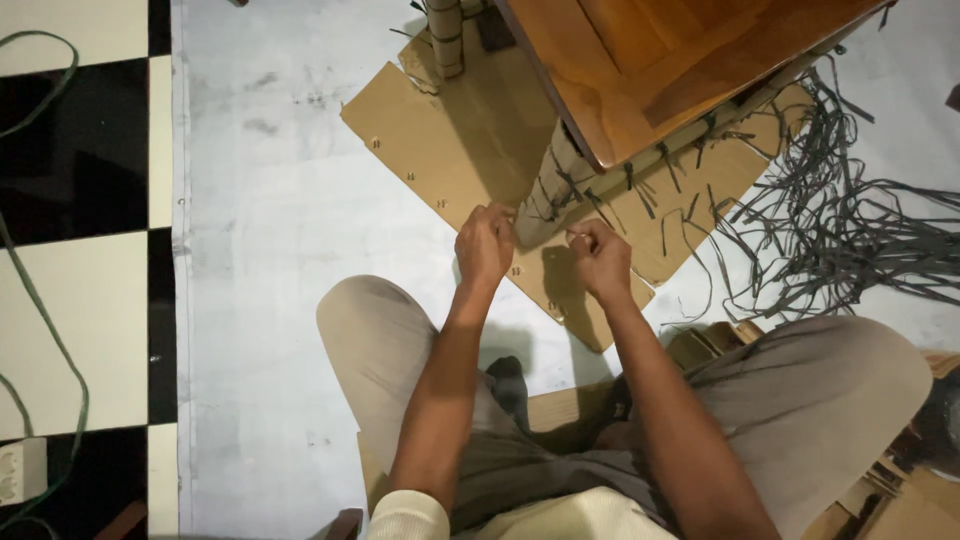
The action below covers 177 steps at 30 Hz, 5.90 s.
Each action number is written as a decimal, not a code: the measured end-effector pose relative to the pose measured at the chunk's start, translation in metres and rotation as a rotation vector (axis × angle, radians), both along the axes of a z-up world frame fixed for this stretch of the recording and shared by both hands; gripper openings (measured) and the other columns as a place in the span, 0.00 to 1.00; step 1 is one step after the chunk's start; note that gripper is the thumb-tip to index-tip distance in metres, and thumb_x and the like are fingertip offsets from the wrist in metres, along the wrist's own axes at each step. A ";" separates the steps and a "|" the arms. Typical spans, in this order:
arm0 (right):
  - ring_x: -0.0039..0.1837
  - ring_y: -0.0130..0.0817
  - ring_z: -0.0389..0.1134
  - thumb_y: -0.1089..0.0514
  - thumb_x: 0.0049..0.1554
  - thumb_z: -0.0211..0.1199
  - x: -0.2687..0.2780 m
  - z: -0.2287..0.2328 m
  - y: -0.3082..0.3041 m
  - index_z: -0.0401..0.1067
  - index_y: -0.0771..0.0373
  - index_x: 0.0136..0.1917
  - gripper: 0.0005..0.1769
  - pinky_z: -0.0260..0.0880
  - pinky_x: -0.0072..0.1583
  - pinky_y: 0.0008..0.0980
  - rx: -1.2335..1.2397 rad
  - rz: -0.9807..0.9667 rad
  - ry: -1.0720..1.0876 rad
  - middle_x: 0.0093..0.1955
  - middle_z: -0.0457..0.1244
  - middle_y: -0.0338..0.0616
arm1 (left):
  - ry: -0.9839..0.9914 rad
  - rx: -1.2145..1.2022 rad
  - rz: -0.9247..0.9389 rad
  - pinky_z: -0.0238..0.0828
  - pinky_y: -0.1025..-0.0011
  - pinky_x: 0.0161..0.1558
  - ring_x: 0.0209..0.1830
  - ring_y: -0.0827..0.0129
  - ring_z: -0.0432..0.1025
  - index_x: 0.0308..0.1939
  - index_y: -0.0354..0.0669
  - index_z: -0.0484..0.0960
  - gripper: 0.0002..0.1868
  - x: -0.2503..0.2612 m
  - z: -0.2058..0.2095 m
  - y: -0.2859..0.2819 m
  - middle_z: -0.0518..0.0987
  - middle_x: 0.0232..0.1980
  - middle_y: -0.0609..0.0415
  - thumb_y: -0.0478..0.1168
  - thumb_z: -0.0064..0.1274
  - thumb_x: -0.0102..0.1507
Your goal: Wrapping a wooden table leg with a long cord for protection or decoration.
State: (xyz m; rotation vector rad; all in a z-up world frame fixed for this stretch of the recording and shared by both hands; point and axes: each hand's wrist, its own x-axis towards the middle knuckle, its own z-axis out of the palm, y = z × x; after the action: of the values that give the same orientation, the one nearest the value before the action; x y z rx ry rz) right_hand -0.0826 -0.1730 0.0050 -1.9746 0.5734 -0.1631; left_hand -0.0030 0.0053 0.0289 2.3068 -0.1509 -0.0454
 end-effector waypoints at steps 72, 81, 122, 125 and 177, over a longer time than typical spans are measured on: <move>0.41 0.44 0.73 0.62 0.61 0.67 0.001 0.009 0.048 0.80 0.59 0.49 0.03 0.74 0.43 0.40 -0.279 0.076 -0.356 0.37 0.69 0.46 | 0.440 -0.537 0.093 0.79 0.71 0.39 0.30 0.75 0.78 0.38 0.53 0.88 0.08 -0.007 -0.054 -0.020 0.83 0.26 0.58 0.48 0.61 0.60; 0.45 0.47 0.73 0.60 0.59 0.69 0.005 -0.012 0.045 0.81 0.57 0.48 0.03 0.73 0.47 0.41 -0.086 0.029 -0.293 0.40 0.70 0.49 | 0.455 -0.608 0.151 0.79 0.73 0.39 0.33 0.71 0.80 0.44 0.48 0.87 0.11 -0.014 -0.044 -0.014 0.85 0.34 0.50 0.46 0.62 0.62; 0.40 0.30 0.67 0.54 0.52 0.71 0.027 -0.093 0.024 0.82 0.50 0.44 0.05 0.70 0.46 0.35 0.190 -0.168 0.123 0.34 0.66 0.35 | 0.102 -0.806 0.050 0.76 0.65 0.52 0.48 0.60 0.80 0.46 0.36 0.84 0.07 -0.010 -0.047 -0.037 0.78 0.44 0.48 0.33 0.55 0.65; 0.42 0.41 0.68 0.56 0.53 0.69 0.027 -0.091 0.021 0.80 0.57 0.44 0.06 0.70 0.48 0.41 0.070 -0.098 0.078 0.36 0.65 0.45 | 0.108 -0.856 0.025 0.77 0.67 0.51 0.47 0.61 0.80 0.46 0.36 0.84 0.06 -0.011 -0.044 -0.036 0.77 0.43 0.50 0.32 0.55 0.66; 0.63 0.59 0.70 0.49 0.61 0.57 -0.124 -0.131 -0.106 0.80 0.46 0.61 0.17 0.69 0.67 0.56 -0.076 -0.169 0.503 0.58 0.71 0.52 | 0.572 0.162 -0.713 0.67 0.48 0.67 0.66 0.44 0.71 0.65 0.56 0.79 0.23 -0.088 -0.114 -0.130 0.80 0.64 0.45 0.51 0.42 0.68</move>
State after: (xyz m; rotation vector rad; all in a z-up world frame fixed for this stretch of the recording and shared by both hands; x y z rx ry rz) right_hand -0.2064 -0.2789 -0.1261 -2.0449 1.0721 0.2197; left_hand -0.0906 -0.1247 -0.0848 2.1840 -0.6765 -1.0915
